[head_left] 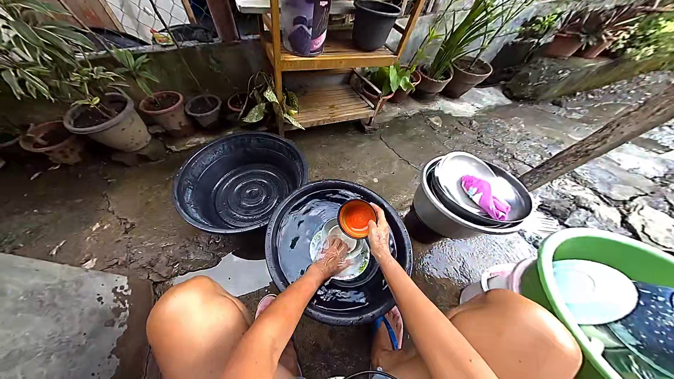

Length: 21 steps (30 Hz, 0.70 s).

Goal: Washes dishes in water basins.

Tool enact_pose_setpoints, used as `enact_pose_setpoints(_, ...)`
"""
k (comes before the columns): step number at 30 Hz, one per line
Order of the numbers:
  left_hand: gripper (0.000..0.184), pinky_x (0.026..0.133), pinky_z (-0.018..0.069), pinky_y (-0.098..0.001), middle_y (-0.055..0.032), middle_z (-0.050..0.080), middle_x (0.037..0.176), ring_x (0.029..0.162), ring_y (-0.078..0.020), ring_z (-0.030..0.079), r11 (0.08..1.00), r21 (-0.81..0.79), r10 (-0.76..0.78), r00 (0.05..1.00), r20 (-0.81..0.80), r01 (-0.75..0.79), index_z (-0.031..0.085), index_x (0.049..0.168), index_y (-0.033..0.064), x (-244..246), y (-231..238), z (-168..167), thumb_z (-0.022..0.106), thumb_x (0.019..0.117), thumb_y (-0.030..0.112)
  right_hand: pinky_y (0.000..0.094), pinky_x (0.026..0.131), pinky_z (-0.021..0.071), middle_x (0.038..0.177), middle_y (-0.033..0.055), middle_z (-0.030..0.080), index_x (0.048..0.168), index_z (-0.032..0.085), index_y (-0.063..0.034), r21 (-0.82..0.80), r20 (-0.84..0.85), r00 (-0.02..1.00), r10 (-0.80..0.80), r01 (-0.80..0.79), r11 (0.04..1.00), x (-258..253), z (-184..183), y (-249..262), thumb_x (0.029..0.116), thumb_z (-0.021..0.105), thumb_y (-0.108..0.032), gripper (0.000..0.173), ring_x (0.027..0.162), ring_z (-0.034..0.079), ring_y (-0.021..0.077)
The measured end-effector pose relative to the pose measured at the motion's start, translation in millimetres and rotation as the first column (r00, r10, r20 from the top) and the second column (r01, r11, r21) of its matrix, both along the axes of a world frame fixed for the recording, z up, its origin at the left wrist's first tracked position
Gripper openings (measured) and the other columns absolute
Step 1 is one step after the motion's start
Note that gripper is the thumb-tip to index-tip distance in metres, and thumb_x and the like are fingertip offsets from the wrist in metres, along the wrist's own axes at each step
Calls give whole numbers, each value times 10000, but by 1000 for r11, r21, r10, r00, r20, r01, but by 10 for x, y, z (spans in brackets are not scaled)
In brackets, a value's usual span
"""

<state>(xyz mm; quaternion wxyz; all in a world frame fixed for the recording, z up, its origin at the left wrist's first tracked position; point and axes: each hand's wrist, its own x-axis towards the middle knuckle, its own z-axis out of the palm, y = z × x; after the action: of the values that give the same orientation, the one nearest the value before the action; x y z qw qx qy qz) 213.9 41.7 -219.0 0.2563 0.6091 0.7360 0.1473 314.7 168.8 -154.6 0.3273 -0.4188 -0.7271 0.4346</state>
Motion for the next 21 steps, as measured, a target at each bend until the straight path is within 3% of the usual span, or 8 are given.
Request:
enact_pose_setpoints(2,591,1175,352,-567,-277,510,1475,1429,-440,427,1000,-11,10,999,39,-10,572,1395,-22,-7,-31,20,548,1039,449,489,1173,372,1509,248,511,1480,469,65,60,40,998,43,-45,997,3,-51,-22,939,402,89,546,1418,486,354)
enact_pose_setpoints(7,361,1184,352,-510,-288,608,1346,1349,-431,520,998,-12,-58,995,77,59,639,1284,-68,-47,-67,134,528,1053,187,498,1149,402,1455,285,546,1471,489,64,132,133,990,48,-66,989,7,-203,-79,939,432,98,536,1365,531,401)
enact_pose_setpoints(12,361,1141,410,-471,-309,631,1283,1286,-408,580,997,65,38,981,192,-51,624,1235,-133,-102,-86,454,435,1091,139,490,1152,399,1455,294,542,1440,503,90,128,70,985,-157,147,981,39,-199,-157,956,423,86,491,1376,523,400)
enact_pose_setpoints(15,359,1117,420,-497,-315,641,1252,1245,-409,602,992,1,124,960,250,-128,626,1227,-133,-189,-129,751,434,1090,137,472,1150,397,1462,279,543,1442,500,82,67,74,969,-234,229,971,59,-145,-119,984,433,52,463,1374,531,371)
enact_pose_setpoints(18,355,1086,437,-512,-313,659,1201,1203,-404,622,972,-35,234,931,280,-234,634,1218,-122,-297,-204,1042,435,1089,141,535,1071,446,1398,267,601,1443,522,38,9,218,949,-228,232,973,66,-23,-138,1013,445,2,439,1285,598,401)
enact_pose_setpoints(21,340,1006,491,-488,-304,670,1117,1088,-373,661,917,57,349,864,361,-395,629,1193,-126,-401,-274,1212,437,1083,131,598,934,494,1218,253,686,1431,532,-43,-106,466,870,-160,235,966,26,143,-226,1052,476,-144,396,1133,662,430)
